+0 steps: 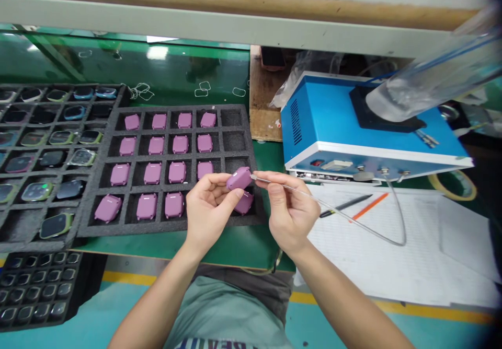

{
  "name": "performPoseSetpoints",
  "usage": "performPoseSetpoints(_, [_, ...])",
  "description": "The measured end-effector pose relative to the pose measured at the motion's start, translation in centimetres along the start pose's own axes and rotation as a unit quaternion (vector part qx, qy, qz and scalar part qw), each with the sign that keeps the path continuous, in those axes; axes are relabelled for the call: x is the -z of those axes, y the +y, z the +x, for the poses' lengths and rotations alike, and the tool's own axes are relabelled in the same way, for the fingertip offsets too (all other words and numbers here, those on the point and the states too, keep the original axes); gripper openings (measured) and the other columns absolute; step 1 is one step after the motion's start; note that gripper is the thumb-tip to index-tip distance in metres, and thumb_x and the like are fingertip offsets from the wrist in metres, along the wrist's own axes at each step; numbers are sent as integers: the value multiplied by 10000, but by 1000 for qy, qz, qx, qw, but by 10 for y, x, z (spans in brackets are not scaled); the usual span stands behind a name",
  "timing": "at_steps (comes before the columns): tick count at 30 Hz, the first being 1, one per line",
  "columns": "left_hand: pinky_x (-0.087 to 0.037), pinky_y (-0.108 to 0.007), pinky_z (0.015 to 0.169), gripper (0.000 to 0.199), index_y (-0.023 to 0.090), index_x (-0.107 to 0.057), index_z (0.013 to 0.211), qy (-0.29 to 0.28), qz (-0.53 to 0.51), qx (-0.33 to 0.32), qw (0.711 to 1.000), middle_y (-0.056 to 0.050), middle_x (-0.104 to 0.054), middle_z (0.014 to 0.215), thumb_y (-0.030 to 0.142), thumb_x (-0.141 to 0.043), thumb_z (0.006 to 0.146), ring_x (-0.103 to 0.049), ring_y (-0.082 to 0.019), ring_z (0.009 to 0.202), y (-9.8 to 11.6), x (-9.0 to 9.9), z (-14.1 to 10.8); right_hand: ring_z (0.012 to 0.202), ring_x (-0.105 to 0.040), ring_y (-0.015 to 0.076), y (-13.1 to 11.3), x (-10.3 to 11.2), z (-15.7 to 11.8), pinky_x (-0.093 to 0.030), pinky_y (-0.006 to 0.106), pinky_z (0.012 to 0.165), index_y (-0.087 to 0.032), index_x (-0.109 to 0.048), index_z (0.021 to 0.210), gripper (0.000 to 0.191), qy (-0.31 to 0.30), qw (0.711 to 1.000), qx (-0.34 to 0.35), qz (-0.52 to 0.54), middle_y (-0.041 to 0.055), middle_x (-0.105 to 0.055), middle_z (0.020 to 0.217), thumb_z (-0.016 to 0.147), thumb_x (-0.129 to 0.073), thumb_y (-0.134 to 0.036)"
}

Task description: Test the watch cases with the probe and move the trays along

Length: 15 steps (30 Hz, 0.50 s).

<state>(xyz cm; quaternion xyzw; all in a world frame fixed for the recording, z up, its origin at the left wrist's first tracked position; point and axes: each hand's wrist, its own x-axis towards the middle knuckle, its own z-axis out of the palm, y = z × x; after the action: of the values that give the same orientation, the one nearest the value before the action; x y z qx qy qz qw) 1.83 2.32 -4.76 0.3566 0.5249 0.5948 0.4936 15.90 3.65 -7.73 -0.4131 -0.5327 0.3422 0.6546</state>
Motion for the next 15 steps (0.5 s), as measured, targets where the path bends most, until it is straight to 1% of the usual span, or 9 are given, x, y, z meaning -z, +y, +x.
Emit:
performPoseSetpoints(4, [-646,-263,814,306,183,-742,940,1,12,-3,1000,-58,-796,919,246,-940,715,-779,-177,857,0,1,0,1011,-801,213,-1,-1,1,-708,357,844,-227,-727,1061,112,1,1000,5,8,68,-802,1046,1037,-622,-260])
performPoseSetpoints(9, [-649,-273,815,307,188,-746,939,2,15,-6,1000,-59,-794,915,263,-940,715,-781,-184,858,0,1,1,1021,-795,214,2,-1,2,-705,362,851,-228,-725,1054,106,-5,1000,7,14,73,-795,1052,1035,-625,-256])
performPoseSetpoints(15, [-638,-229,779,299,176,-750,926,10,24,-24,999,-55,-801,885,252,-938,706,-779,-161,815,0,1,4,1017,-790,203,5,-3,4,-696,336,849,-229,-740,1071,123,-12,999,14,30,68,-791,1058,1038,-623,-245])
